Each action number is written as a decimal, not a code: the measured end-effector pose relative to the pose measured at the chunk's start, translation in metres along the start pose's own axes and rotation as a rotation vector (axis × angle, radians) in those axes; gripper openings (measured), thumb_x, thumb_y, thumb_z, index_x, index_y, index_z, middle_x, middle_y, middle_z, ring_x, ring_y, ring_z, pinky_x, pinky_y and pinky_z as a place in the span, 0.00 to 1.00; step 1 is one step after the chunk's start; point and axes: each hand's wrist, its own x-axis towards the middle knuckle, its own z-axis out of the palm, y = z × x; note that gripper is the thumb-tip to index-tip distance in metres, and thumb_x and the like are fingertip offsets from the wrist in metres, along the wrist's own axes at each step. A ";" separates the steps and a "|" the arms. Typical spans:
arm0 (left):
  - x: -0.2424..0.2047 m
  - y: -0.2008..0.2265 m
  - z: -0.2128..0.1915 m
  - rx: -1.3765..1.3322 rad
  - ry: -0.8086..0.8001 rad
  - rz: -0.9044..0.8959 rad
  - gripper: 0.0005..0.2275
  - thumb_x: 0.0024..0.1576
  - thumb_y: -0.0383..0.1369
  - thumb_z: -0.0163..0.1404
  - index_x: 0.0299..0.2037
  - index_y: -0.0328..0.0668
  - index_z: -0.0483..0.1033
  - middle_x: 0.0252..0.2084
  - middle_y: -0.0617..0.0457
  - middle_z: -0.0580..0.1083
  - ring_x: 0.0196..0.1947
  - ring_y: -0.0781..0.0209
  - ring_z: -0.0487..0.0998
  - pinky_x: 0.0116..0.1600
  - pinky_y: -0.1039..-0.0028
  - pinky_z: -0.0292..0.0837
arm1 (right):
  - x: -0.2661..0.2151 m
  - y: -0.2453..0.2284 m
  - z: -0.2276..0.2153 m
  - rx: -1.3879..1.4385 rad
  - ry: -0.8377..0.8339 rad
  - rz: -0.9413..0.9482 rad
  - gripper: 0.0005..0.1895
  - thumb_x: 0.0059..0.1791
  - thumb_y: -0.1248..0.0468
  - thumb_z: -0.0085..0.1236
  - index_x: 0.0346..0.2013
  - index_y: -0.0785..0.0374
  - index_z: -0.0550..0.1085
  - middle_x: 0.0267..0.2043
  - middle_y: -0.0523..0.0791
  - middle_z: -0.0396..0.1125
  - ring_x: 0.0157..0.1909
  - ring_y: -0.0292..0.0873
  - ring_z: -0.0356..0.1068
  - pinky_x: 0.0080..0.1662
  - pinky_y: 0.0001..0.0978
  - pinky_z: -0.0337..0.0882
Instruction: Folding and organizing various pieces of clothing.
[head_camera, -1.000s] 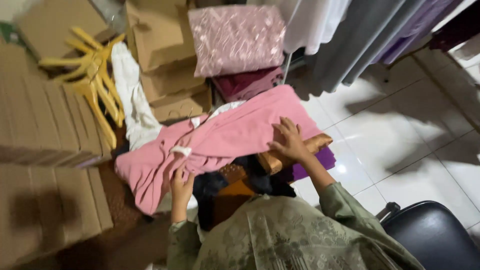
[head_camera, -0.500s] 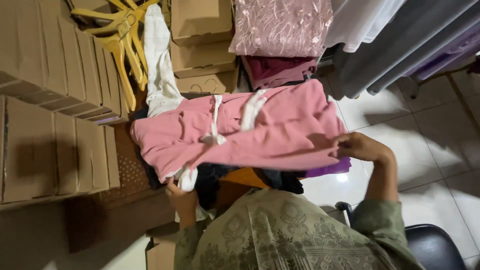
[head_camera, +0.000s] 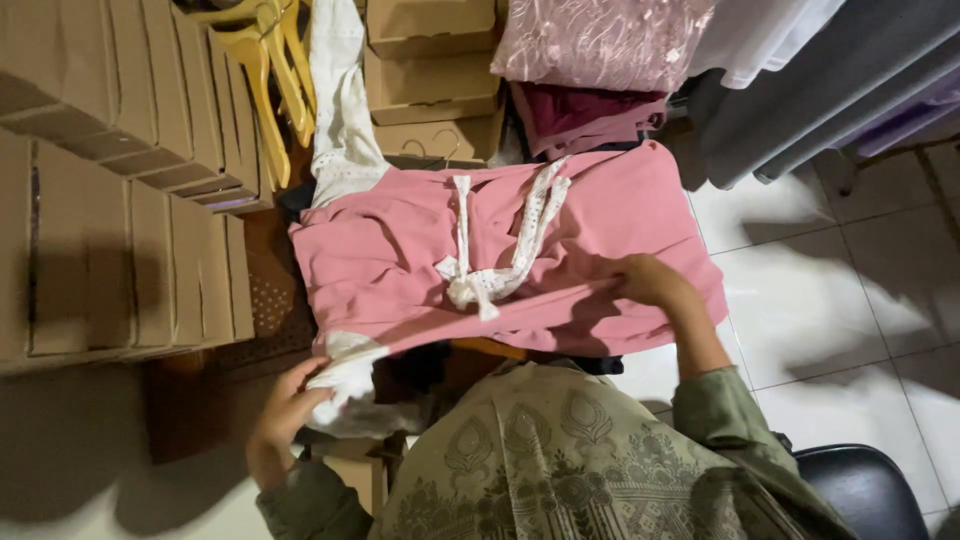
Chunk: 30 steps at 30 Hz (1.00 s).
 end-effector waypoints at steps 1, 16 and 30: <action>-0.007 0.013 -0.007 -0.057 -0.134 -0.018 0.25 0.49 0.24 0.55 0.60 0.35 0.73 0.46 0.40 0.80 0.42 0.58 0.80 0.47 0.71 0.74 | 0.007 0.030 0.002 -0.037 0.088 -0.070 0.21 0.39 0.69 0.69 0.47 0.58 0.79 0.42 0.52 0.74 0.45 0.53 0.74 0.47 0.44 0.73; 0.026 0.275 0.025 -0.830 -0.863 0.464 0.45 0.56 0.36 0.63 0.79 0.33 0.44 0.71 0.35 0.63 0.68 0.47 0.69 0.71 0.61 0.65 | 0.086 -0.149 0.031 0.281 0.394 -0.745 0.49 0.39 0.72 0.65 0.74 0.63 0.57 0.66 0.55 0.63 0.61 0.50 0.66 0.58 0.42 0.68; 0.096 0.053 0.077 0.218 -0.490 0.147 0.29 0.46 0.39 0.72 0.55 0.30 0.77 0.48 0.45 0.81 0.48 0.55 0.82 0.58 0.66 0.74 | 0.099 -0.290 0.046 1.293 -0.038 -0.415 0.20 0.59 0.55 0.49 0.54 0.69 0.75 0.47 0.45 0.75 0.47 0.39 0.75 0.50 0.32 0.76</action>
